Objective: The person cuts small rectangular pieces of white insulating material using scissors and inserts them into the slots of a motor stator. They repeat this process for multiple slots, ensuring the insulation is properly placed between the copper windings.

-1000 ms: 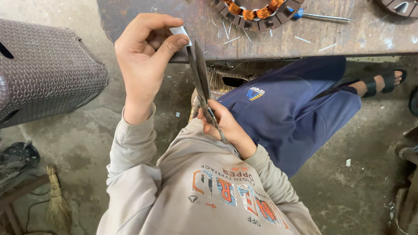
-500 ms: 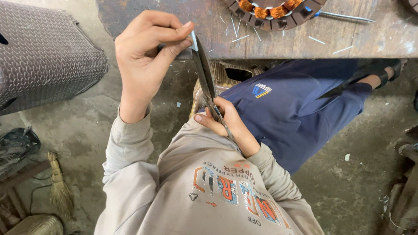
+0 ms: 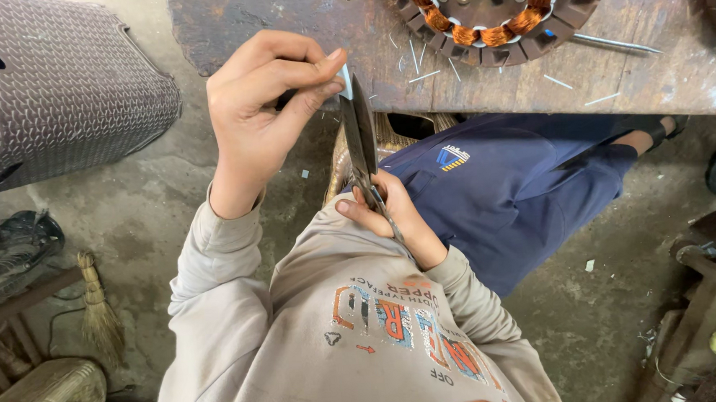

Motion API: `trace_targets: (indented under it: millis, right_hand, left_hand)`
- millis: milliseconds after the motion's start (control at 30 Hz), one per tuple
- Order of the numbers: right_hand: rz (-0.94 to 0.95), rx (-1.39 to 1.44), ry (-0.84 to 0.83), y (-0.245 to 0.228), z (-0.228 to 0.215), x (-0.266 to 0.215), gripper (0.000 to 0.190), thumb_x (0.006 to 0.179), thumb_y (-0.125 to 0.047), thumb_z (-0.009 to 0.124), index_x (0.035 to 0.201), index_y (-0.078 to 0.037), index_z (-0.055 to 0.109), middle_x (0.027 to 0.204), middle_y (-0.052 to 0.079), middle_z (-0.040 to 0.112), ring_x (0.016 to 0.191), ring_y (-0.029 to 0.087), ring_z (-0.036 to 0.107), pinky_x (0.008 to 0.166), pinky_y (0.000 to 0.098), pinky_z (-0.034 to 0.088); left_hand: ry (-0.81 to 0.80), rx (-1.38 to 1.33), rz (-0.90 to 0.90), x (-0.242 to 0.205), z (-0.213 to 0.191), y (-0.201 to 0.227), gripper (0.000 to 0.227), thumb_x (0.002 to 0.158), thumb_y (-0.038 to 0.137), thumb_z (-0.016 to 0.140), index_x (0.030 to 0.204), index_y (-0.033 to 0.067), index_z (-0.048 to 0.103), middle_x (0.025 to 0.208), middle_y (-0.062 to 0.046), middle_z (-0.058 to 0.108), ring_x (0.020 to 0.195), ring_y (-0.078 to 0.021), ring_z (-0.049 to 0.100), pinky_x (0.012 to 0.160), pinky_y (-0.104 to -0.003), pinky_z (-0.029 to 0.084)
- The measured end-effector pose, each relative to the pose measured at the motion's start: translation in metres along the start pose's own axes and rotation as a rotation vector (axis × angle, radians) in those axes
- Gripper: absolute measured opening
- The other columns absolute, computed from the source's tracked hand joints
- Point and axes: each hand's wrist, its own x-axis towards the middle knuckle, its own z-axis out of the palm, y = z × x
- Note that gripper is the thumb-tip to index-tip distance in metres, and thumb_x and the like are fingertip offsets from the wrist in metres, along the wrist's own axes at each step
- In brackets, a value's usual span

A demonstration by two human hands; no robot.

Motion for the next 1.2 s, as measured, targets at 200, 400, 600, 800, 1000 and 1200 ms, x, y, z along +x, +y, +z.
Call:
trace_targets:
  millis: [200,400,600,800,1000,1200]
  right_hand:
    - [-0.045,-0.077,0.065,-0.008,0.004,-0.003,0.041,0.087,-0.014,0.083,0.07,-0.013,0.046,0.06,-0.008,0.042,0.056,0.001,0.036,0.05,0.0238,0.027]
    - [-0.095,-0.052,0.096,-0.004,0.008,-0.005,0.04,0.089,-0.009,0.081,0.07,-0.011,0.045,0.06,-0.008,0.043,0.056,0.0,0.036,0.05,0.0231,0.028]
    - [-0.095,-0.005,0.129,0.0,0.011,-0.005,0.039,0.091,-0.006,0.079,0.069,-0.009,0.047,0.061,-0.009,0.044,0.058,-0.001,0.037,0.049,0.0228,0.029]
    - [-0.016,-0.017,0.099,-0.002,0.011,-0.004,0.019,0.091,-0.01,0.078,0.082,-0.007,0.062,0.063,-0.011,0.041,0.057,-0.001,0.035,0.05,0.0223,0.026]
    - [0.041,0.016,0.042,0.004,0.006,-0.005,0.02,0.093,-0.016,0.079,0.088,-0.006,0.063,0.069,-0.011,0.047,0.061,0.0,0.037,0.052,0.0215,0.029]
    - [0.003,0.096,-0.029,0.01,0.001,-0.01,0.019,0.095,-0.017,0.078,0.102,-0.006,0.064,0.077,-0.011,0.05,0.068,0.0,0.04,0.058,0.0193,0.032]
  left_hand:
    - [-0.006,0.006,0.008,0.001,-0.002,-0.002,0.021,0.096,-0.011,0.084,0.112,-0.0011,0.076,0.108,-0.01,0.071,0.09,-0.0156,0.069,0.076,-0.024,0.056]
    - [-0.016,-0.001,0.0,0.001,-0.002,-0.001,0.021,0.096,-0.011,0.084,0.112,-0.0008,0.076,0.108,-0.01,0.071,0.09,-0.0154,0.069,0.076,-0.024,0.056]
    - [-0.015,0.008,-0.004,0.0,0.0,0.001,0.022,0.095,-0.011,0.085,0.113,-0.0008,0.077,0.108,-0.01,0.07,0.09,-0.0149,0.068,0.076,-0.024,0.054]
    - [-0.033,-0.114,-0.045,-0.002,-0.001,-0.002,0.021,0.099,-0.012,0.08,0.117,-0.0022,0.076,0.113,-0.012,0.068,0.092,-0.0119,0.068,0.078,-0.022,0.056]
    - [-0.003,-0.36,-0.2,-0.009,-0.006,-0.008,0.035,0.104,-0.009,0.078,0.136,-0.0019,0.068,0.114,-0.004,0.061,0.093,-0.0057,0.06,0.08,-0.017,0.051]
    - [-0.104,-0.28,-0.046,-0.011,-0.007,-0.013,0.023,0.102,-0.016,0.075,0.12,-0.0034,0.069,0.118,-0.009,0.058,0.095,-0.0087,0.066,0.078,-0.019,0.054]
